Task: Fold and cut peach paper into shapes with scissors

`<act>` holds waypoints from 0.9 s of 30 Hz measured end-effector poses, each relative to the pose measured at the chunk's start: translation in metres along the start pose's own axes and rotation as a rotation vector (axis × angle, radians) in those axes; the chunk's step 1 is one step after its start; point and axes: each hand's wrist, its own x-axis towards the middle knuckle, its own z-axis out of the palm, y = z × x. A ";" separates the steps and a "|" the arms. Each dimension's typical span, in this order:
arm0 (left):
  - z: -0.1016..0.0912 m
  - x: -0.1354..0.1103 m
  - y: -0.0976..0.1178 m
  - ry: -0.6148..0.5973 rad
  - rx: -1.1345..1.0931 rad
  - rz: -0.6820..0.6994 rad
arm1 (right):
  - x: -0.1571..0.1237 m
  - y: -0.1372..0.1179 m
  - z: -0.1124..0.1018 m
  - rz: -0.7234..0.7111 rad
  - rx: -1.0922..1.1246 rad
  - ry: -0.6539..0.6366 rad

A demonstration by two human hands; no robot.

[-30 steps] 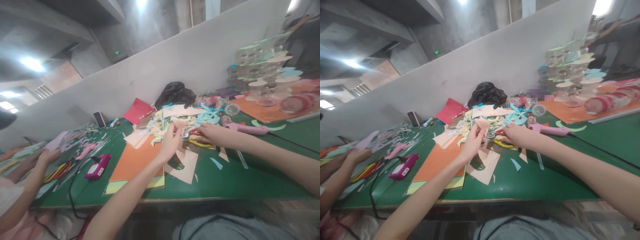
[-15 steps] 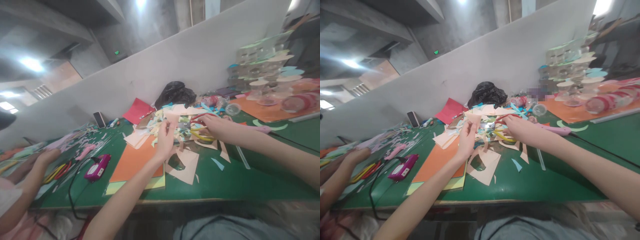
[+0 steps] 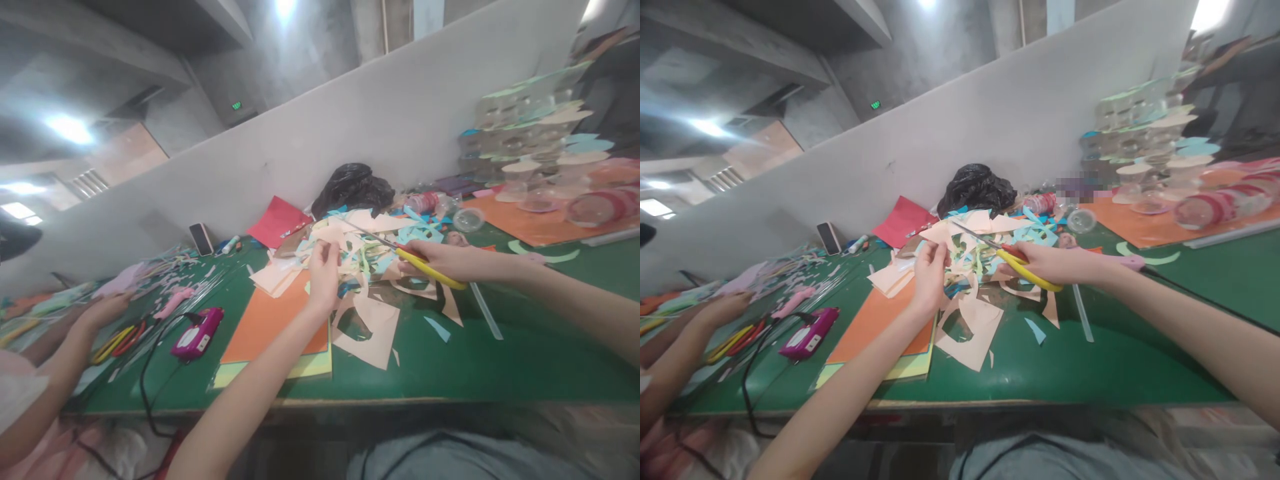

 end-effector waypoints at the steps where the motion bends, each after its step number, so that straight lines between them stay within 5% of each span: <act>1: 0.000 -0.001 0.001 -0.010 0.014 -0.001 | -0.004 -0.006 -0.001 -0.031 0.015 -0.018; 5: 0.002 -0.005 0.006 -0.052 -0.001 -0.027 | -0.011 -0.018 -0.002 -0.064 0.051 -0.031; 10: 0.004 -0.006 0.007 -0.026 -0.071 -0.048 | -0.002 -0.002 0.001 -0.165 0.111 -0.088; 22: 0.004 -0.004 0.005 0.002 -0.137 -0.025 | -0.008 -0.009 0.001 -0.053 0.288 -0.197; 27: 0.003 -0.003 0.004 0.003 -0.157 -0.046 | -0.005 0.001 0.000 -0.058 0.187 -0.190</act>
